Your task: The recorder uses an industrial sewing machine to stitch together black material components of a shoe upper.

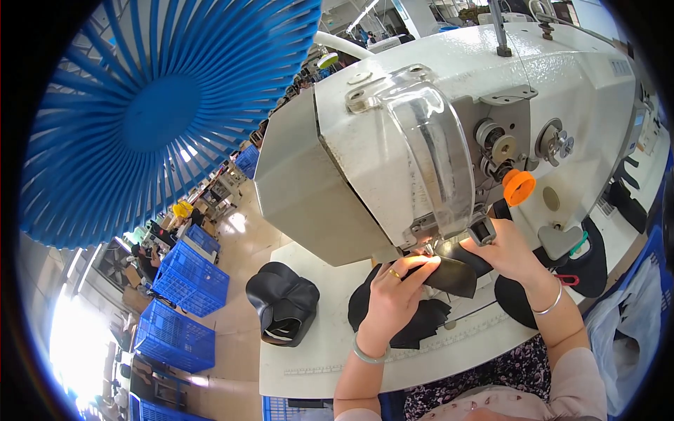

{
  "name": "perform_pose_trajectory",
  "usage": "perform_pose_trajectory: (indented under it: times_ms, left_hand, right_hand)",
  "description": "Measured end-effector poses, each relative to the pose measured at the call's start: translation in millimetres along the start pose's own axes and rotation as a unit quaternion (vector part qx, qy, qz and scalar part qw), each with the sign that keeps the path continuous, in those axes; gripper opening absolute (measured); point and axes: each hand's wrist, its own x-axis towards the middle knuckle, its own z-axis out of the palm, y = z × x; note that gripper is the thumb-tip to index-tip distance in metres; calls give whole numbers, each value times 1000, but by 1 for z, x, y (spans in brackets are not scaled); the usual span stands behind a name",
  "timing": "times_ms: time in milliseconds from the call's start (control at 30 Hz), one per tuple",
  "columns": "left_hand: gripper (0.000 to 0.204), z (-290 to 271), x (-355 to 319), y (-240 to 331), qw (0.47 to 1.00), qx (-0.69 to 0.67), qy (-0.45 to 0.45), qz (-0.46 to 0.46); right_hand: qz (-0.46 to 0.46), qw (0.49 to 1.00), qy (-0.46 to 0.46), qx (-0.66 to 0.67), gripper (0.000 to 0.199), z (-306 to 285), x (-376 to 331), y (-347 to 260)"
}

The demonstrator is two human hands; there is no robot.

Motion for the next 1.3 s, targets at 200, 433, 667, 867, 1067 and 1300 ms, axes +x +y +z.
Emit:
perform_pose_trajectory:
  times_ms: [200,433,667,867,1067,1300]
  left_hand:
    - [45,1,1,3,1000,24,2,3]
    - [45,4,5,35,997,60,26,-42]
    - [43,-3,-6,10,983,-130,-1,-131]
    - [46,-5,-2,15,1000,21,-10,1]
    - [48,-3,-3,8,1000,23,-16,2]
    - [46,1,-2,22,997,71,-9,-15]
  right_hand:
    - [49,997,-10,57,37,-1,-10,-6]
    - [79,983,-42,157,21,3,-31,-2]
    - [58,988,-129,56,32,-1,-34,2]
    - [75,971,-128,190,37,3,-32,0]
    - [84,973,-122,179,39,5,-33,0]
    - [107,967,-107,205,38,10,-37,-8]
